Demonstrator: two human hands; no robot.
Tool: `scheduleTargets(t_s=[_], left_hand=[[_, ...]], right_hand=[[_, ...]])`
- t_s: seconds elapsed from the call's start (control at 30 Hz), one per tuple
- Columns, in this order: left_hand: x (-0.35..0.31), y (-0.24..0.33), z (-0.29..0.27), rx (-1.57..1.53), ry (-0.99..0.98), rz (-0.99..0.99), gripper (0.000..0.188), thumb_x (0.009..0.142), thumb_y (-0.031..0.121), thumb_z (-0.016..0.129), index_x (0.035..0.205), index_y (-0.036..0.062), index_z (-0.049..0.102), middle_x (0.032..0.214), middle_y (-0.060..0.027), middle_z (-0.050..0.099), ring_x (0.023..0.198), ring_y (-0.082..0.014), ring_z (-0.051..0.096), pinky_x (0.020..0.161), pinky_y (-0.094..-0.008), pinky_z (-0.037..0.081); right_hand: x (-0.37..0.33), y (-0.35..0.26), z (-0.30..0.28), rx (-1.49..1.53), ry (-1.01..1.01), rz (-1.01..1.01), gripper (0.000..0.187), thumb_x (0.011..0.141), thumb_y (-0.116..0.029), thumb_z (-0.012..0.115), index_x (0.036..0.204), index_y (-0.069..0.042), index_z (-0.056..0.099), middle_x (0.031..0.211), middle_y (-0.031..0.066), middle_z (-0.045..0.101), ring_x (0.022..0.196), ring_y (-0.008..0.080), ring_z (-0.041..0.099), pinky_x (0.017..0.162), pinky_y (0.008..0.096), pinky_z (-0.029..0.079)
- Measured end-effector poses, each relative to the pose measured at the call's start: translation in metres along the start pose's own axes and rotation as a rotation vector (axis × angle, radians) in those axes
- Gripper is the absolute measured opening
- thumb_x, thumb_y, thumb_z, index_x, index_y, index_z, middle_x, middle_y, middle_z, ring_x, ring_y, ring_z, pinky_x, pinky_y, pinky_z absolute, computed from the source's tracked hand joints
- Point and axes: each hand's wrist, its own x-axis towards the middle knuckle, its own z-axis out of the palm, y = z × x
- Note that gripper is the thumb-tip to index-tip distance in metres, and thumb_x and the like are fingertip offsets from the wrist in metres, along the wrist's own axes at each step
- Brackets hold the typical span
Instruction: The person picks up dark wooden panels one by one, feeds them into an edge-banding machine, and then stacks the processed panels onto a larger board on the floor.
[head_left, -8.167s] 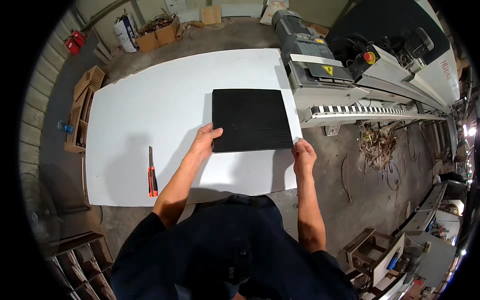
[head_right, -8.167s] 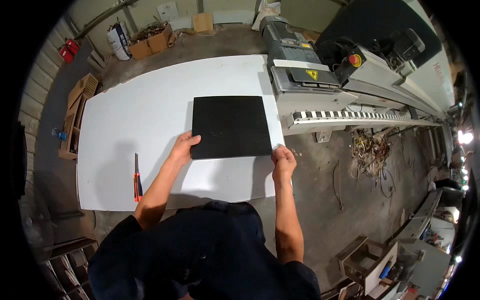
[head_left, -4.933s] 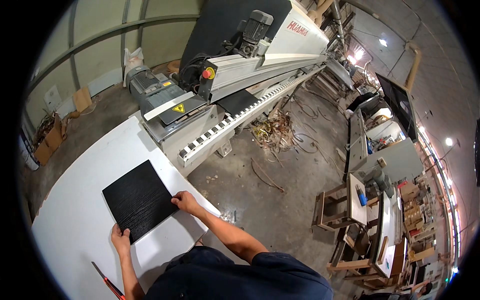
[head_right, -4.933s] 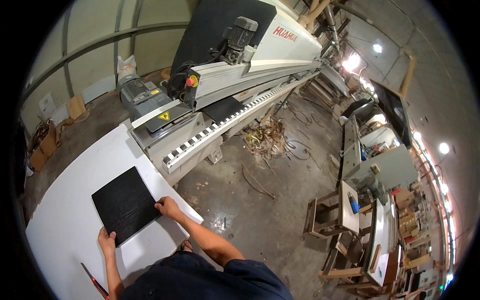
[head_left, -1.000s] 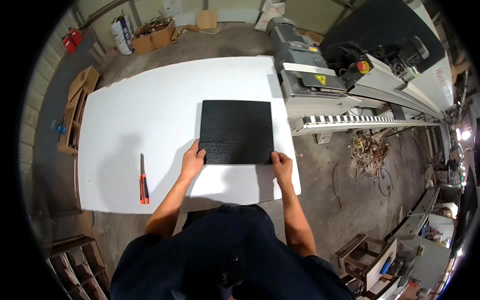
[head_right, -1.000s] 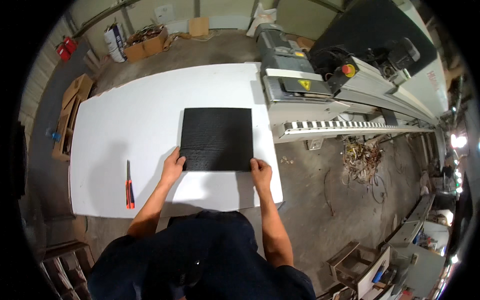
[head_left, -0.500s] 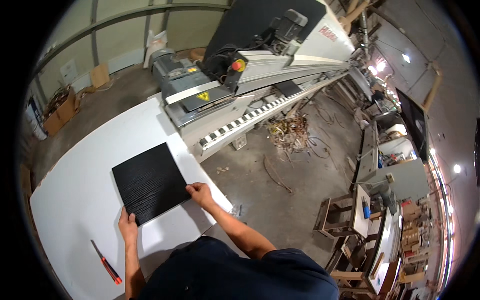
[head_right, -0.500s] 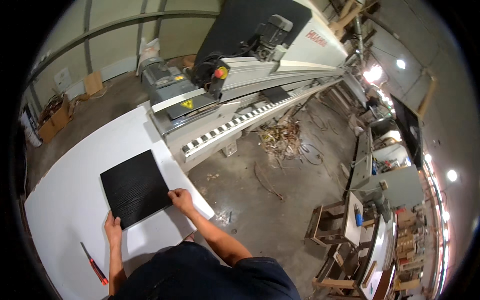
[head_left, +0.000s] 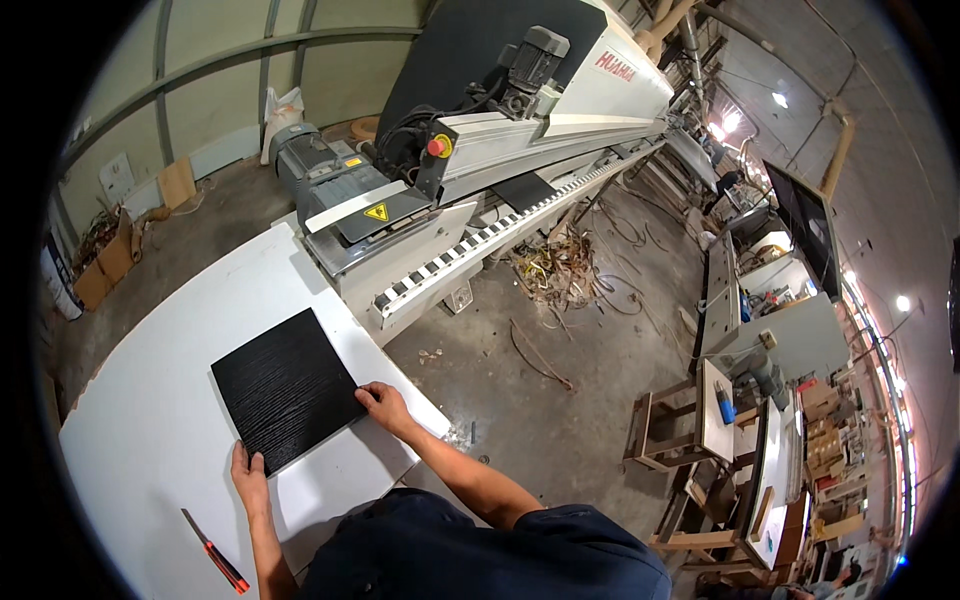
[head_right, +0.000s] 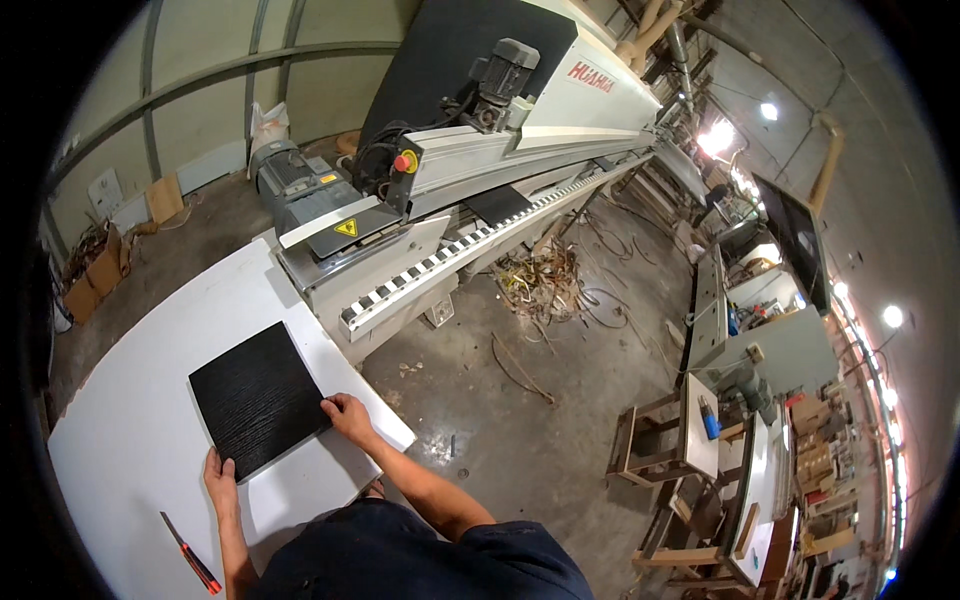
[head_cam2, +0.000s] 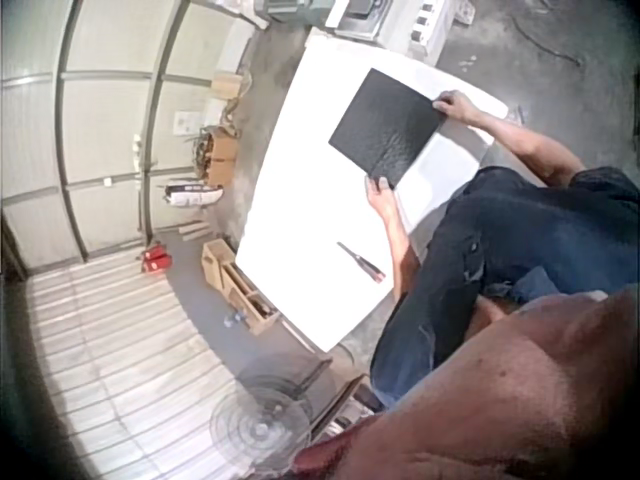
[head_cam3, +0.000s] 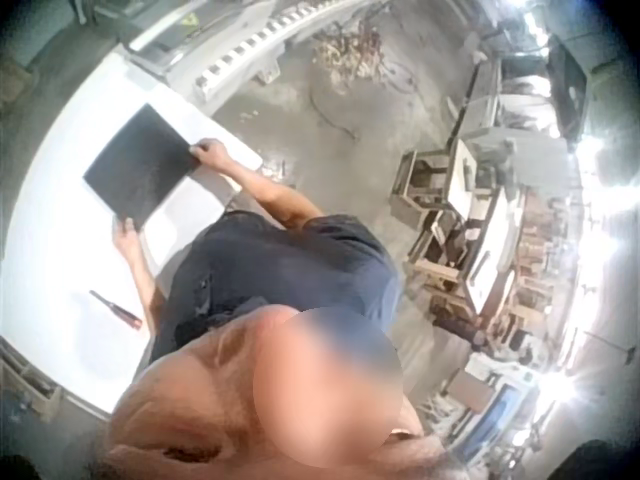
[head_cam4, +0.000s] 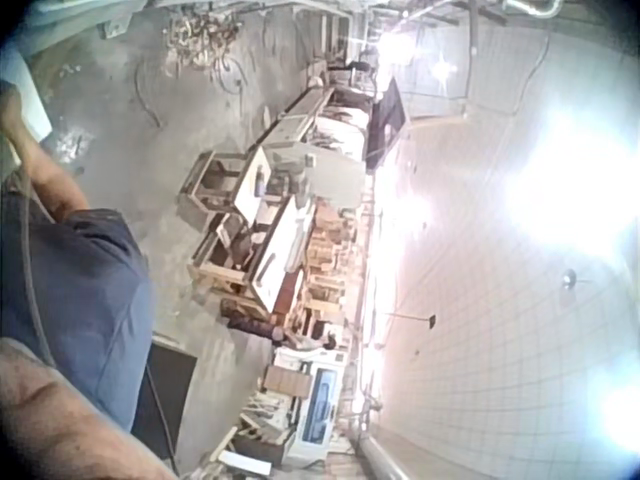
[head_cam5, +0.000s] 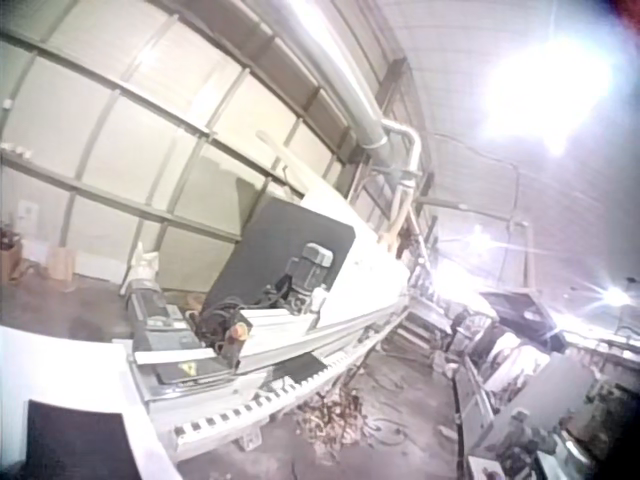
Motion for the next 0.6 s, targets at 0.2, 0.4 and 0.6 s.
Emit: scheduleTargets(t_s=[0.2,0.4,0.6], left_hand=[[-0.011,0.007,-0.004,-0.009,0.006,-0.005,0.050,0.087,-0.005,0.046,0.134,-0.0117,0.033,0.132,-0.0219,0.048,0.122,-0.0254,0.047,0.103,-0.0308,0.034],[-0.014,0.003,-0.006,-0.047,-0.035,-0.025,0.049,0.087,-0.003,0.048,0.134,-0.0102,0.035,0.134,-0.0219,0.045,0.124,-0.0261,0.044,0.104,-0.0325,0.032],[-0.021,0.003,-0.006,-0.041,0.028,-0.075,0.048,0.088,0.001,0.052,0.134,-0.0075,0.038,0.134,-0.0217,0.046,0.122,-0.0264,0.046,0.101,-0.0321,0.036]], right_hand=[[-0.006,-0.010,-0.005,-0.029,-0.030,-0.013,0.035,0.088,-0.033,0.059,0.102,-0.001,0.065,0.092,0.0141,0.068,0.085,0.0241,0.063,0.075,0.0337,0.048],[-0.004,0.002,-0.008,0.044,-0.022,-0.049,0.034,0.089,-0.030,0.059,0.104,0.000,0.064,0.093,0.0131,0.068,0.087,0.0217,0.063,0.078,0.0327,0.047],[-0.004,0.012,-0.009,0.149,-0.066,-0.030,0.033,0.090,-0.027,0.059,0.105,0.002,0.064,0.091,0.0086,0.067,0.085,0.0149,0.059,0.078,0.0291,0.046]])
